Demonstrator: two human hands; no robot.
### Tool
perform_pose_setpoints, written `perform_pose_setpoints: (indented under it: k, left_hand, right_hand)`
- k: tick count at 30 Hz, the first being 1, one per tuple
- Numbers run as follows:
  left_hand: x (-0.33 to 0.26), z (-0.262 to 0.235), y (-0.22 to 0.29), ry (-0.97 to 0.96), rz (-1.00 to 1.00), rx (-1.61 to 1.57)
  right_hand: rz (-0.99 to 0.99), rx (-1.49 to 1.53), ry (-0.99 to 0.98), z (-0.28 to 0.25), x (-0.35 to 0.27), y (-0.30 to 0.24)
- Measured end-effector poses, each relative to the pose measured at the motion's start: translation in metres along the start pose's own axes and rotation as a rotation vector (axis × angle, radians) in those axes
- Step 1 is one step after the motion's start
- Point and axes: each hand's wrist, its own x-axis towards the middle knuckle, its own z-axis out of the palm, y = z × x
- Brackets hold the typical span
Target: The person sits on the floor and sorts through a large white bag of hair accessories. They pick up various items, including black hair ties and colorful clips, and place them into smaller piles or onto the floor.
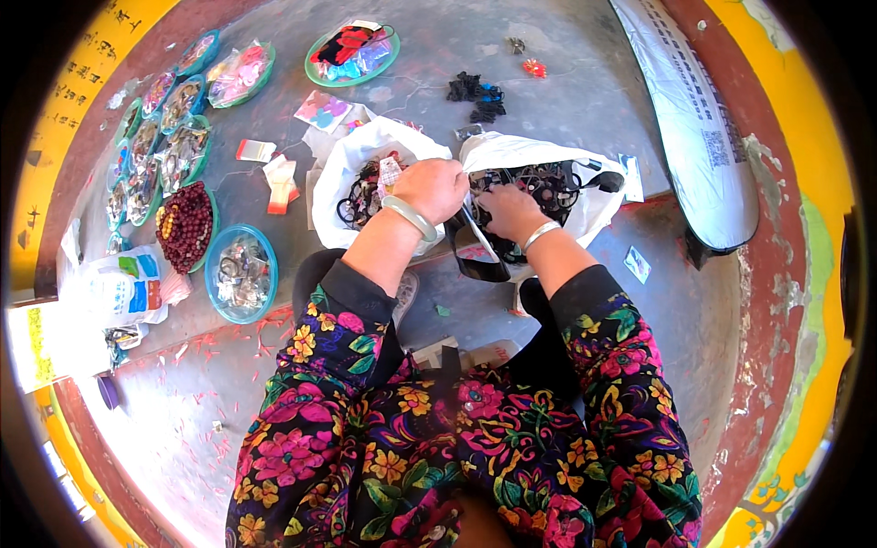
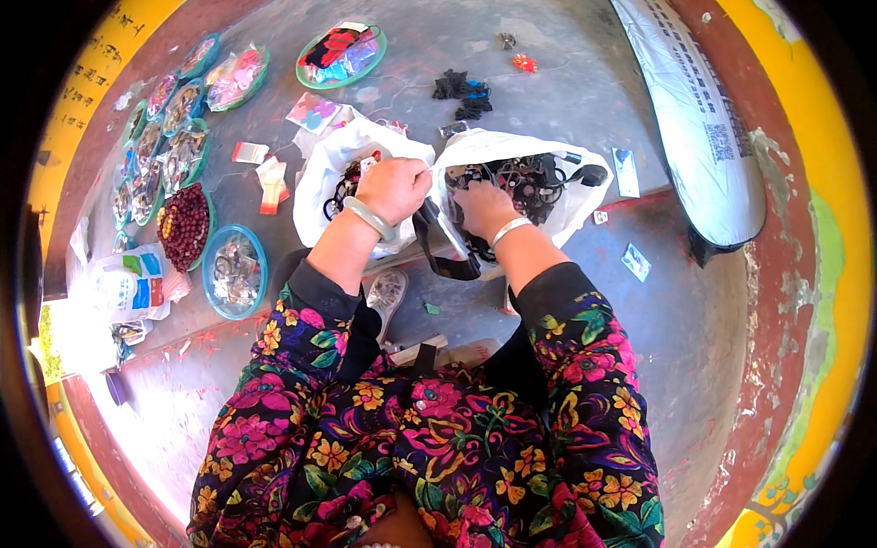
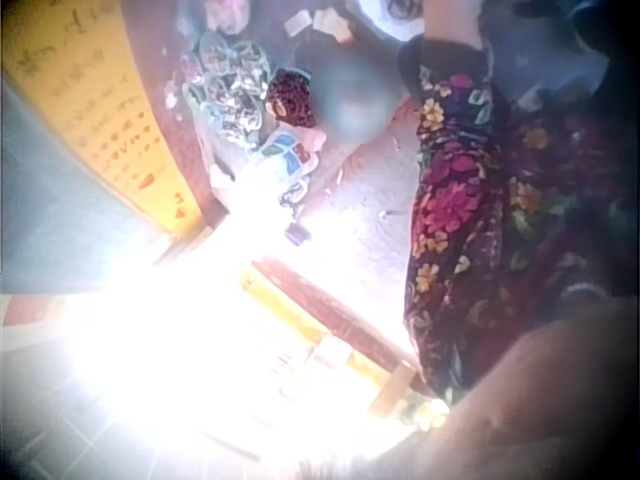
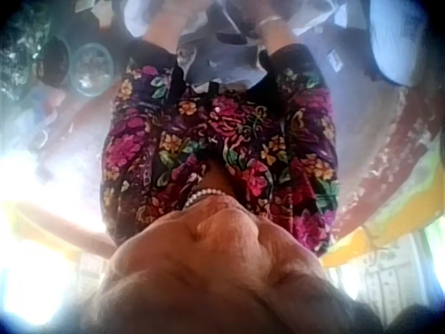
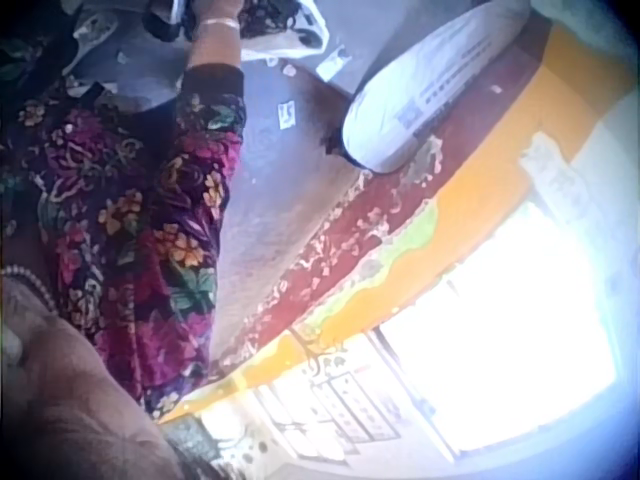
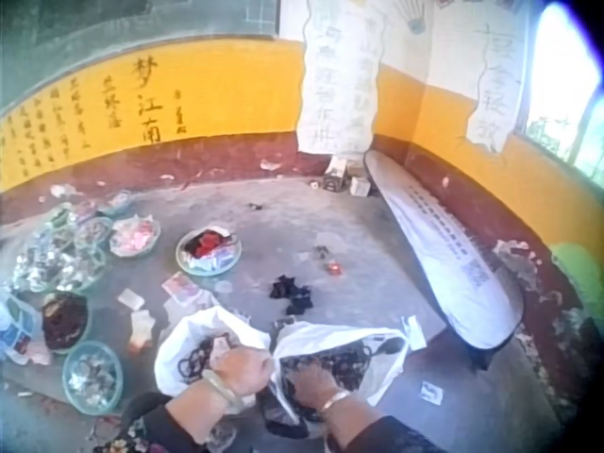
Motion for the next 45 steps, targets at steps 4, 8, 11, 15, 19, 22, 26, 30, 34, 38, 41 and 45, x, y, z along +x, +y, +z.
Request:
perform_pose_setpoints:
  k: [4,8,11,15,19,22,26,30,34,38,41,45]
  left_hand:
    - [0.001,-0.001,-0.001,-0.001,0.016,0.0]
    - [0.001,0.004,-0.007,0.086,0.062,0.002]
    - [0.0,0.003,-0.005,0.08,0.054,-0.005]
    - [0.001,0.002,-0.004,0.002,0.002,-0.003]
    - [0.003,-0.002,0.001,-0.038,-0.013,0.002]
    - [0.001,0.004,0.002,0.103,0.031,-0.082]
    - [0.003,0.006,0.005,0.426,0.348,-0.254]
    - [-0.002,0.001,0.023,0.081,0.217,-0.784]
    - [0.005,0.013,0.019,-0.131,0.067,-0.895]
    - [0.005,0.008,0.023,-0.193,-0.106,-1.23]
    - [0.004,0.004,0.02,-0.208,-0.162,-1.474]
    - [0.005,0.0,0.014,-0.246,-0.166,-1.591]
  right_hand:
    - [0.153,-0.052,-0.106,-0.006,0.006,-0.002]
    - [0.152,0.158,-0.061,-0.026,0.011,0.033]
    - [0.087,0.413,-0.068,-0.06,0.0,0.051]
    - [0.083,0.932,-0.008,-0.088,-0.019,0.054]
    - [0.109,1.454,-0.035,-0.115,-0.044,0.041]
    - [0.192,1.589,-0.032,-0.13,-0.058,0.036]
    - [0.194,1.722,0.004,-0.139,-0.067,0.026]
    - [0.206,1.693,0.011,-0.139,-0.063,0.016]
    - [0.234,1.693,-0.027,-0.13,-0.054,0.012]
    - [0.288,1.621,-0.014,-0.132,-0.055,0.018]
    - [0.256,1.48,-0.007,-0.138,-0.056,0.023]
    - [0.104,1.456,-0.082,-0.14,-0.059,0.028]
